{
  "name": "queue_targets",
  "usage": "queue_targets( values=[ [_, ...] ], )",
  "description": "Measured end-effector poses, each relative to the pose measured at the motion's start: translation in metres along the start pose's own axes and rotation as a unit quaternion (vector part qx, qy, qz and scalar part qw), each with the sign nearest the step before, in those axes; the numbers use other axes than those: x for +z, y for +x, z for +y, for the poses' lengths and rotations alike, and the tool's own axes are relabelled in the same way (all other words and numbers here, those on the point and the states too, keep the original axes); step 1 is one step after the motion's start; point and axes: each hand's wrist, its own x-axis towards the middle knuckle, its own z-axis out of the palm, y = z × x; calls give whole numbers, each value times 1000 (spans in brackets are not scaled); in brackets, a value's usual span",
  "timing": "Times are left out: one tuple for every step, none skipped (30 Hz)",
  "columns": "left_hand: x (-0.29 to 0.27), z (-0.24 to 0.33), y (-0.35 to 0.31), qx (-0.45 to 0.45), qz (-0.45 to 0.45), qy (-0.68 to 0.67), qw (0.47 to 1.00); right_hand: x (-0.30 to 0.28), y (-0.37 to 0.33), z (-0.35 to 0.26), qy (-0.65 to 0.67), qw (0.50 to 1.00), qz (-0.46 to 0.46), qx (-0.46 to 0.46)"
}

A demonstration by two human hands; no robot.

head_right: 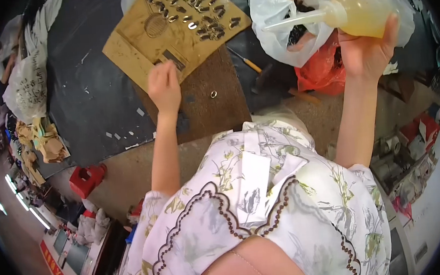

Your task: Assembling metal buckles onto small black leather or synthetic straps for shoe manufacturing.

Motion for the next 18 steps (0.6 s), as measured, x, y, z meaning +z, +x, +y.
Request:
queue_targets(
  values=[
    [-2, 11, -26, -27, -28, -48, 998, -4, -3, 3, -2, 1000, 12, 2],
    [-5, 15, -51, -63, -42, -15, 997, -12, 3, 20, -25, 998, 59, 6],
    [-3, 19, -71, -75, -63, -17, 995, -12, 7, 31, -60, 992, 107, 5],
    [3, 24, -81, -82, -84, -25, 993, -10, 10, 37, -63, 992, 109, 4],
    [8, 29, -89, -84, -84, -25, 993, -9, 10, 45, -52, 992, 116, 12],
    [12, 34, -93, -51, -111, -4, 992, -8, 10, 49, -42, 992, 121, 20],
    [14, 39, -95, -17, -137, 16, 990, -11, 10, 48, -29, 993, 114, 23],
    [16, 40, -98, -17, -132, 19, 991, -6, 11, 53, -27, 993, 109, 24],
    [15, 42, -100, -1, -151, 17, 988, 4, 12, 60, -62, 987, 149, 9],
    [14, 42, -100, 15, -170, 17, 985, 13, 13, 65, -97, 977, 188, -6],
    [12, 41, -98, 25, -183, 9, 983, 17, 12, 67, -96, 979, 180, -8],
    [11, 42, -97, 28, -175, 12, 984, 20, 11, 70, -105, 977, 185, -3],
    [9, 44, -95, -127, -147, -72, 978, 22, 11, 73, -115, 975, 190, 1],
    [8, 47, -88, -275, -118, -161, 940, 18, 12, 73, -115, 976, 185, -3],
    [2, 53, -67, -373, -54, -309, 873, 12, 11, 72, -101, 980, 170, 20],
    [-6, 62, -39, -421, -15, -415, 806, 10, 11, 69, -88, 983, 155, 41],
    [-14, 68, -17, -405, 5, -455, 793, 13, 13, 72, -85, 984, 148, 41],
    [-21, 76, 2, -388, 24, -495, 777, 19, 13, 77, -107, 980, 164, 28]
  ],
)
